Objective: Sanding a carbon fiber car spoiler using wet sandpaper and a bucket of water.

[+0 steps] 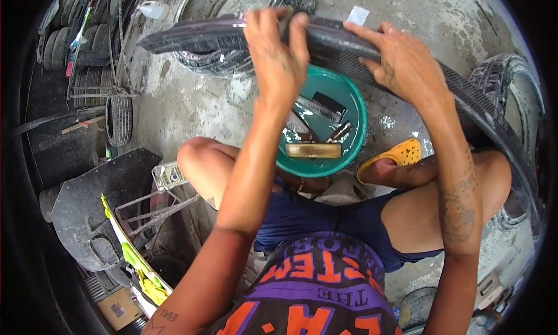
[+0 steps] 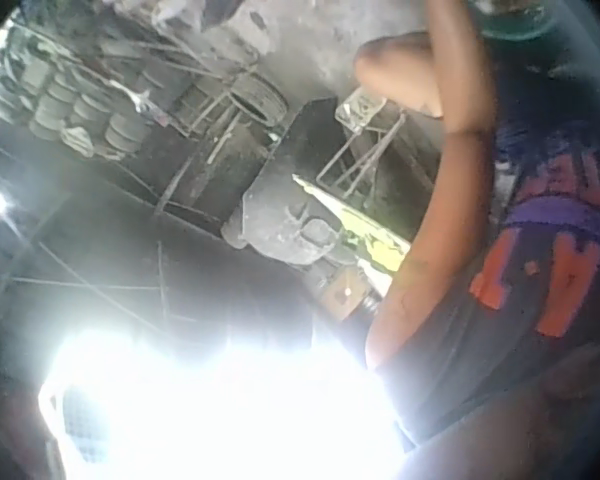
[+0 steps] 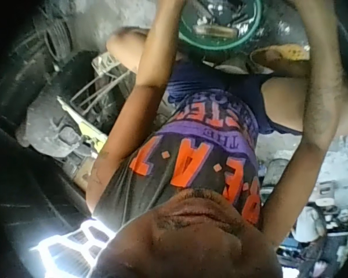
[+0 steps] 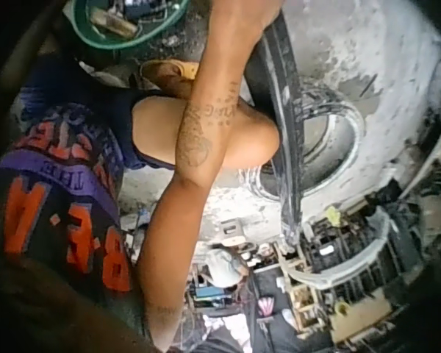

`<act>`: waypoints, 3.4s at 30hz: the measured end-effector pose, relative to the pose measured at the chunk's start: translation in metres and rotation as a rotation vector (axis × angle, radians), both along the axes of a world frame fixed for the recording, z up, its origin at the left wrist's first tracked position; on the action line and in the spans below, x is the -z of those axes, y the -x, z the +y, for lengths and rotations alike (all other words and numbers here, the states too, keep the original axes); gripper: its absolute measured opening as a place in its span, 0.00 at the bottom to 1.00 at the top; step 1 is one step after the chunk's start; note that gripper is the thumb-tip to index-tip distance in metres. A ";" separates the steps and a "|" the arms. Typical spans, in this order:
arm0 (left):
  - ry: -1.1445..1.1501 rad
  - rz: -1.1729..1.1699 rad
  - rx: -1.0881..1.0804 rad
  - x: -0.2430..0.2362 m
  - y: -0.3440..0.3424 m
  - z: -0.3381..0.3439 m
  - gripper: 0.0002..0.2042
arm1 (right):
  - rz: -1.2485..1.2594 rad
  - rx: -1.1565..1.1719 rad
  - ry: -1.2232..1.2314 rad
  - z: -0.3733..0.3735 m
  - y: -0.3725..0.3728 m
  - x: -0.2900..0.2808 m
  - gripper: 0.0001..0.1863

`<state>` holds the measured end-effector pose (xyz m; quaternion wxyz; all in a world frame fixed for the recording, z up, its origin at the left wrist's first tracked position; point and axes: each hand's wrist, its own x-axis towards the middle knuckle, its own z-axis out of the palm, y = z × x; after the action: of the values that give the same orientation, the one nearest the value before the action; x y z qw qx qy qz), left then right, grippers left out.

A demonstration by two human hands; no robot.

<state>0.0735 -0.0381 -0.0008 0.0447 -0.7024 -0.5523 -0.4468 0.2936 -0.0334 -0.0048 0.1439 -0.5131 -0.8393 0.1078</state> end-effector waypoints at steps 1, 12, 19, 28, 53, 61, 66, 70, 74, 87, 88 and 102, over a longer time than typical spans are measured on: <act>-0.016 0.032 0.068 0.000 -0.004 -0.006 0.10 | -0.010 0.008 -0.032 0.001 0.000 0.000 0.39; 0.193 -0.028 0.144 0.002 -0.002 -0.009 0.12 | -0.044 0.007 -0.046 0.001 0.001 -0.001 0.37; 0.097 0.073 0.300 0.003 0.001 -0.039 0.14 | -0.064 0.008 0.032 0.001 0.001 -0.008 0.36; -0.021 -0.004 0.113 0.000 0.002 -0.036 0.15 | -0.036 0.025 0.018 0.000 0.003 -0.009 0.37; 0.087 -0.049 0.081 0.002 -0.021 -0.013 0.10 | -0.034 0.053 -0.067 -0.002 0.004 0.003 0.37; 0.105 -0.046 0.107 0.001 -0.023 -0.012 0.09 | -0.022 0.036 -0.053 0.000 0.001 0.007 0.37; 0.211 -0.048 0.033 0.000 -0.023 -0.011 0.10 | -0.020 0.042 -0.065 0.001 0.002 0.008 0.37; 0.037 -0.043 0.066 0.000 -0.020 -0.015 0.11 | 0.019 0.024 -0.025 0.003 0.002 0.006 0.37; 0.052 0.054 0.135 0.002 -0.013 -0.036 0.14 | -0.061 0.022 -0.064 0.001 0.001 0.004 0.39; 0.564 0.255 0.120 0.009 0.002 -0.076 0.44 | -0.036 0.023 -0.034 0.001 0.002 0.000 0.38; 0.528 0.266 0.163 0.009 0.001 -0.075 0.44 | -0.042 0.021 -0.033 0.001 0.001 0.000 0.39; 0.327 0.029 0.124 -0.014 0.001 -0.058 0.30 | -0.039 0.015 -0.026 0.001 0.001 0.000 0.40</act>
<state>0.0726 -0.0963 0.0128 -0.0898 -0.7396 -0.5724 -0.3426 0.2928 -0.0324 -0.0048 0.1351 -0.5192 -0.8395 0.0858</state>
